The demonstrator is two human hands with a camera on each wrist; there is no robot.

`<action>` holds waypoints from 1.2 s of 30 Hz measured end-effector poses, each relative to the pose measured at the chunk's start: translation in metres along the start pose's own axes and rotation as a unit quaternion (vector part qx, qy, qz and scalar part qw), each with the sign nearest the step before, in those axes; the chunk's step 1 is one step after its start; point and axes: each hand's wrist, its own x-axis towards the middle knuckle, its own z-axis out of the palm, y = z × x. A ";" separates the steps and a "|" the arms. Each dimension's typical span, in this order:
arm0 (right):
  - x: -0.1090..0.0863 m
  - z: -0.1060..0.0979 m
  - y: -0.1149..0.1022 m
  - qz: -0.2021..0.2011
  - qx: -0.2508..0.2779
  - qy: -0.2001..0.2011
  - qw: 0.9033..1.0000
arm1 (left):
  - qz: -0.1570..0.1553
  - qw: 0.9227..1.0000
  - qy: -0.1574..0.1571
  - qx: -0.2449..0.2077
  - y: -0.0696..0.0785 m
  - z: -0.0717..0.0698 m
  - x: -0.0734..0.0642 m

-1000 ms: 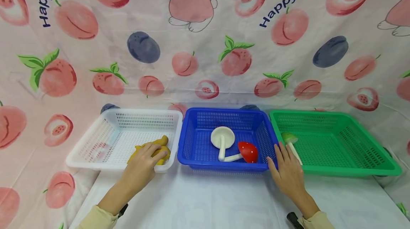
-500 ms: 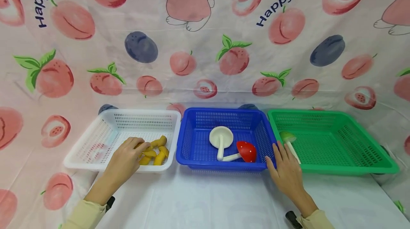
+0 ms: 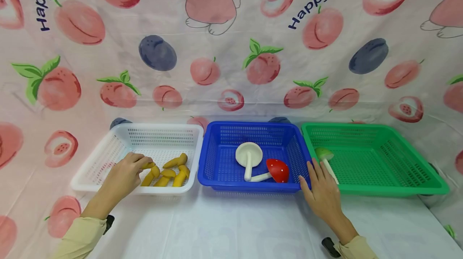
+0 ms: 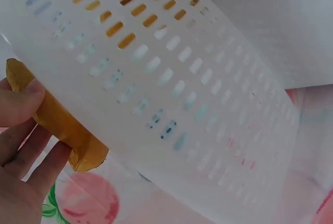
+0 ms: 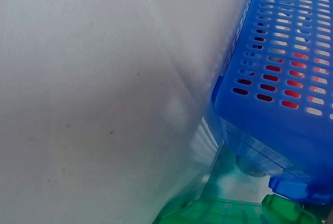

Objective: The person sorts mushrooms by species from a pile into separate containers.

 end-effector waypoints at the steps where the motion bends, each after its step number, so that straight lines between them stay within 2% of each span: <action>1: 0.000 0.000 0.000 0.000 0.000 0.000 1.000 | -0.005 1.000 -0.006 -0.001 -0.003 -0.001 0.000; 4: 0.000 -0.001 -0.002 0.001 -0.001 -0.002 1.000 | -0.020 0.999 -0.031 -0.003 -0.009 -0.002 -0.002; 8: 0.000 0.000 -0.003 0.004 -0.004 -0.009 1.000 | -0.057 0.995 -0.083 -0.009 -0.018 -0.005 -0.004; 12: 0.002 0.000 -0.004 0.003 -0.005 -0.012 1.000 | -0.095 0.985 -0.140 -0.024 -0.028 -0.006 -0.003; 17: 0.003 0.000 -0.005 0.005 -0.005 -0.013 1.000 | -0.122 0.974 -0.185 -0.045 -0.039 0.000 0.004; 22: 0.002 0.000 -0.006 0.007 -0.005 -0.017 1.000 | -0.149 0.959 -0.231 -0.065 -0.045 0.004 0.007; 28: 0.002 0.001 -0.007 0.004 -0.001 -0.013 1.000 | -0.187 0.938 -0.283 -0.071 -0.051 0.004 0.003; 36: 0.002 0.003 -0.007 0.006 -0.001 -0.020 1.000 | -0.232 0.913 -0.326 -0.081 -0.062 0.007 -0.006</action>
